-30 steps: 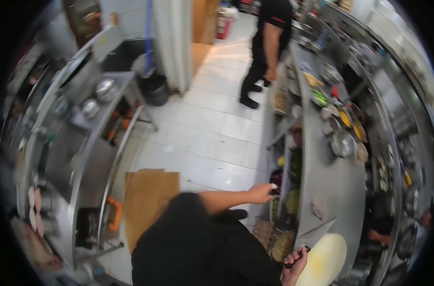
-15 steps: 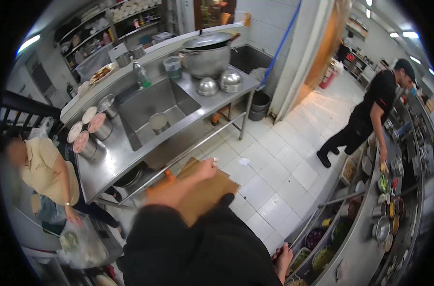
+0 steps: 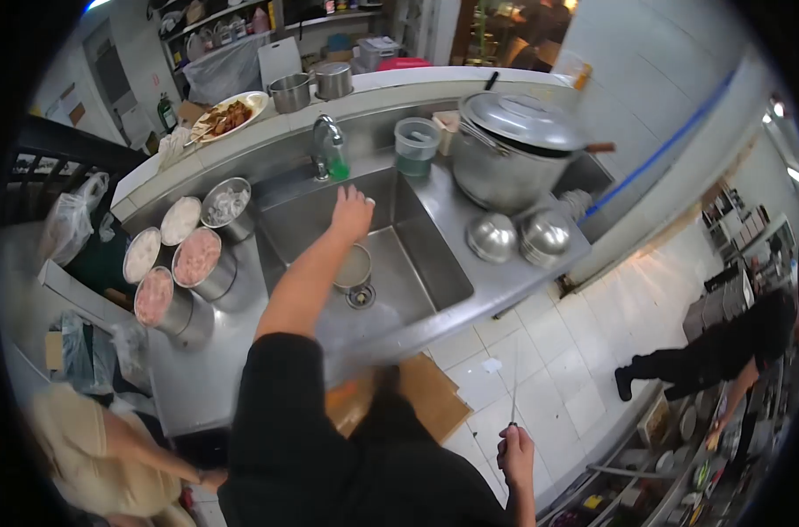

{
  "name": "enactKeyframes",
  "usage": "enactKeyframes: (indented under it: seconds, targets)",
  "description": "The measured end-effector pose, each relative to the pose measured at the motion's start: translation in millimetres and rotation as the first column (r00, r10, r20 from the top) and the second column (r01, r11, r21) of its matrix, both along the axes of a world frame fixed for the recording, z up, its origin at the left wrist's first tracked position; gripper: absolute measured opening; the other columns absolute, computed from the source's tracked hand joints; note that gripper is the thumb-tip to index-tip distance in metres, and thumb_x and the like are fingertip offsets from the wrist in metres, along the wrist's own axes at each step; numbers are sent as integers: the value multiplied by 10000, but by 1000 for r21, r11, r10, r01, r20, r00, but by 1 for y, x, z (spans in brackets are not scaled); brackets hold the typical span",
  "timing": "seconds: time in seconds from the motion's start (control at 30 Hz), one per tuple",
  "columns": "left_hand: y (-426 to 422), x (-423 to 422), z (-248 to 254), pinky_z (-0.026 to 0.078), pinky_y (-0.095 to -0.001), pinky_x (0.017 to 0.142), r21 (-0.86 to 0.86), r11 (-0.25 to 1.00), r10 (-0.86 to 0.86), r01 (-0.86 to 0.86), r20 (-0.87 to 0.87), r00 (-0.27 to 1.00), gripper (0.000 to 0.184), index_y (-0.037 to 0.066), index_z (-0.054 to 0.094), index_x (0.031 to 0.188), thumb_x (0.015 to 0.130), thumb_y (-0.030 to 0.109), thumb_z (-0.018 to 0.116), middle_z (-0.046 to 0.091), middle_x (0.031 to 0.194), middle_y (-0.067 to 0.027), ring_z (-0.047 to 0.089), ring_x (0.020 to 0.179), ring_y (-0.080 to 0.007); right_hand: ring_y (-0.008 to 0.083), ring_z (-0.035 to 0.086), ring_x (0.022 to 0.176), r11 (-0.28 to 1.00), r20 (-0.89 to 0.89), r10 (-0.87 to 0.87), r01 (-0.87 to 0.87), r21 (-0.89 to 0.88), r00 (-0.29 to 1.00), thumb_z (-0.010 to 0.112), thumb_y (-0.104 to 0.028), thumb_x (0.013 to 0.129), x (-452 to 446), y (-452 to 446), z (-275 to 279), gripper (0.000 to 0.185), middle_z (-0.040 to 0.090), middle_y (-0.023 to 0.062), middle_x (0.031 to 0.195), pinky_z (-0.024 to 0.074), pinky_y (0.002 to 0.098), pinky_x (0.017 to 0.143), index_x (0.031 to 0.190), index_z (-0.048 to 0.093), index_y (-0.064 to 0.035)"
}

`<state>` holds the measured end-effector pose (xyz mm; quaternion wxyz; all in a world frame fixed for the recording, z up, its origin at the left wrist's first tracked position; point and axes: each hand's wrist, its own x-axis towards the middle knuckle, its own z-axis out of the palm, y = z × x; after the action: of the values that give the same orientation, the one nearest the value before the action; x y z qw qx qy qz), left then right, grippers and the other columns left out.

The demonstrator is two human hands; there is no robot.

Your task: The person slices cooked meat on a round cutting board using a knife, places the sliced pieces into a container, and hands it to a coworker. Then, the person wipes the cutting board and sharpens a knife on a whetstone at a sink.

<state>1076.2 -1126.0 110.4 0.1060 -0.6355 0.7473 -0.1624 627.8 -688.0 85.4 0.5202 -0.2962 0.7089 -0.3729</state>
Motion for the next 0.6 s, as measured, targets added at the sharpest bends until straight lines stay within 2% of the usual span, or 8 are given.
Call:
enactKeyframes:
  seconds: [0.07,0.1,0.27,0.33,0.4,0.47,0.53,0.6]
  targets:
    - [-50,44,-8,256,-625,1211,11,999,39,-40,83,996,454,108,602,1430,1001,255,577,518,1545,-176,371,1514,-375,102,482,483,957,-372,241,-283,-62,896,523,-348,1093,30,-66,-4,394,509,5,626,378,301,451,911,609,-9]
    - [-69,67,-12,219,-633,1233,5,999,52,-54,179,983,483,113,568,1485,1024,253,544,454,1618,-183,304,1563,-381,211,611,582,929,-539,284,-366,-50,793,579,-324,1064,45,-96,-2,380,623,82,664,469,367,568,891,643,8]
    - [-126,142,-57,210,-628,1244,7,963,261,-269,218,940,614,112,428,1596,1024,311,534,406,1646,-198,284,1573,-396,441,707,805,811,-668,513,-560,171,539,643,-388,1003,127,-223,50,384,724,243,848,541,501,725,926,694,-14]
    - [-120,151,-47,251,-617,1236,319,800,599,-508,-368,711,704,112,426,1586,950,343,617,451,1603,-217,388,1516,-400,443,718,830,687,-746,575,-694,218,335,639,-431,999,155,-273,37,406,726,238,843,550,529,737,958,698,-31]
    - [-110,154,-43,345,-544,1203,233,836,537,-497,-530,656,772,28,424,1549,882,317,683,500,1532,-266,487,1438,-407,456,724,857,603,-754,623,-742,294,207,617,-493,989,188,-328,26,450,745,243,890,566,554,784,1064,684,-54]
    - [-83,129,-27,421,-477,1138,125,782,259,-610,-956,136,734,-25,448,1496,875,259,716,532,1473,-301,540,1368,-410,441,734,891,513,-777,628,-774,372,43,632,-470,986,233,-386,21,425,754,226,948,575,548,809,1090,671,-60]
    - [-77,105,-86,481,-463,1034,142,594,156,-792,-986,-59,738,-16,458,1482,874,282,750,631,1315,-269,633,1197,-403,416,735,901,430,-844,535,-850,305,-32,674,-415,964,274,-438,-3,383,757,207,990,585,522,800,1087,660,-53]
    - [-66,76,-133,493,-479,997,499,587,-7,-638,-784,-620,638,11,526,1386,889,322,775,657,1188,-217,649,1085,-354,401,737,935,343,-854,510,-887,308,-99,686,-389,956,320,-483,-8,368,754,201,1035,592,508,810,1086,648,-46]
